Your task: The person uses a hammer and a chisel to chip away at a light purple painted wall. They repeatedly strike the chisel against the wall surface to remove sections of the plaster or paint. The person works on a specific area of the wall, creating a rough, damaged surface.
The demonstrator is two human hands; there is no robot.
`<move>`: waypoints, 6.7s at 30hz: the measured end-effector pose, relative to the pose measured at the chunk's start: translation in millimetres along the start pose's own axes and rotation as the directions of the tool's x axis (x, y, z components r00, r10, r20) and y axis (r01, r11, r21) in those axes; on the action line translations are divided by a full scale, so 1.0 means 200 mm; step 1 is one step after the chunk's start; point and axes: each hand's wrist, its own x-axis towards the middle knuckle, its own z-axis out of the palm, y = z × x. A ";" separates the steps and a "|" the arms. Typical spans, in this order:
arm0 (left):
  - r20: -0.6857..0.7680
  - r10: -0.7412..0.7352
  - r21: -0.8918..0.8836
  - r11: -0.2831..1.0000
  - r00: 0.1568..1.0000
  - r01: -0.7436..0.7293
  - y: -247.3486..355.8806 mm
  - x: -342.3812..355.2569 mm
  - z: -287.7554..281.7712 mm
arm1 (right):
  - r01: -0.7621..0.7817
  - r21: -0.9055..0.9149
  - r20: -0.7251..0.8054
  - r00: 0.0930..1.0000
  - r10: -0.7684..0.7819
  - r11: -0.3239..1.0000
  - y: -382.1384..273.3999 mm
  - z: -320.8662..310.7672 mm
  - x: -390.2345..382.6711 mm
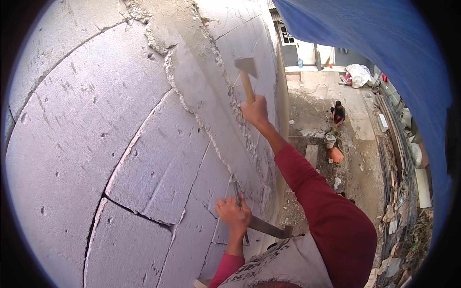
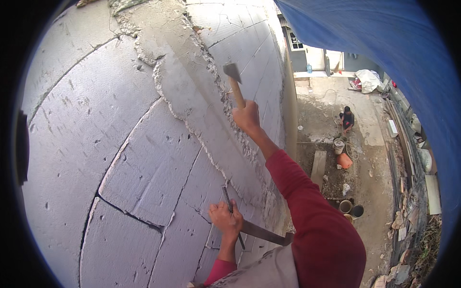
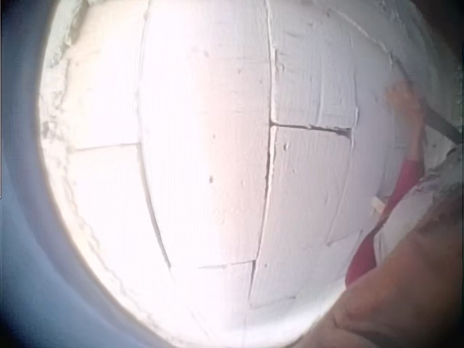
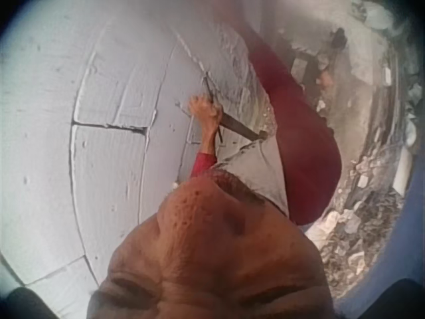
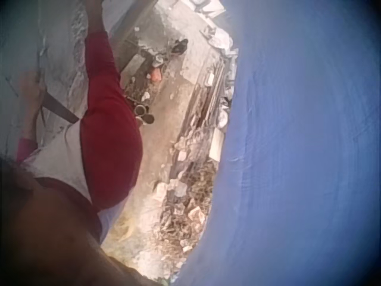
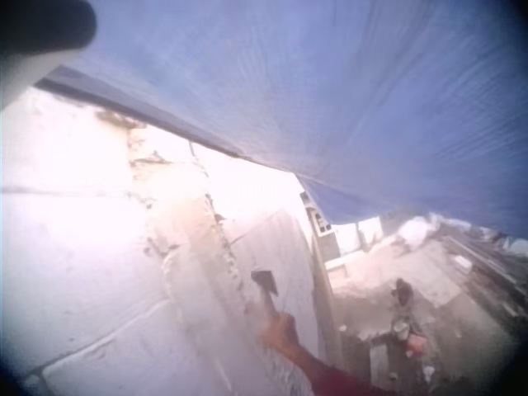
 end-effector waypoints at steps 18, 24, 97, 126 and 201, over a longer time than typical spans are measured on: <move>0.030 0.012 0.026 1.000 0.999 -0.012 -0.02 -0.01 -0.02 | 0.338 0.428 -0.317 0.925 -0.211 0.838 -0.30 -0.06 -0.02; 0.011 0.009 0.014 1.000 1.000 -0.010 0.04 -0.01 -0.01 | 0.005 -0.091 -0.059 0.998 -0.011 0.996 0.12 0.10 0.14; -0.003 -0.003 0.017 1.000 1.000 0.003 -0.02 -0.01 -0.03 | -0.049 0.020 0.159 0.986 0.046 0.999 -0.20 -0.03 0.11; 0.052 -0.017 0.011 1.000 0.998 0.017 -0.02 -0.02 0.02 | -0.351 0.178 0.185 0.930 0.319 0.919 0.38 -0.12 -0.45; 0.137 -0.016 -0.108 0.994 0.990 0.031 -0.03 -0.06 0.02 | -0.593 0.371 0.538 0.765 0.355 0.715 0.70 -0.21 -2.08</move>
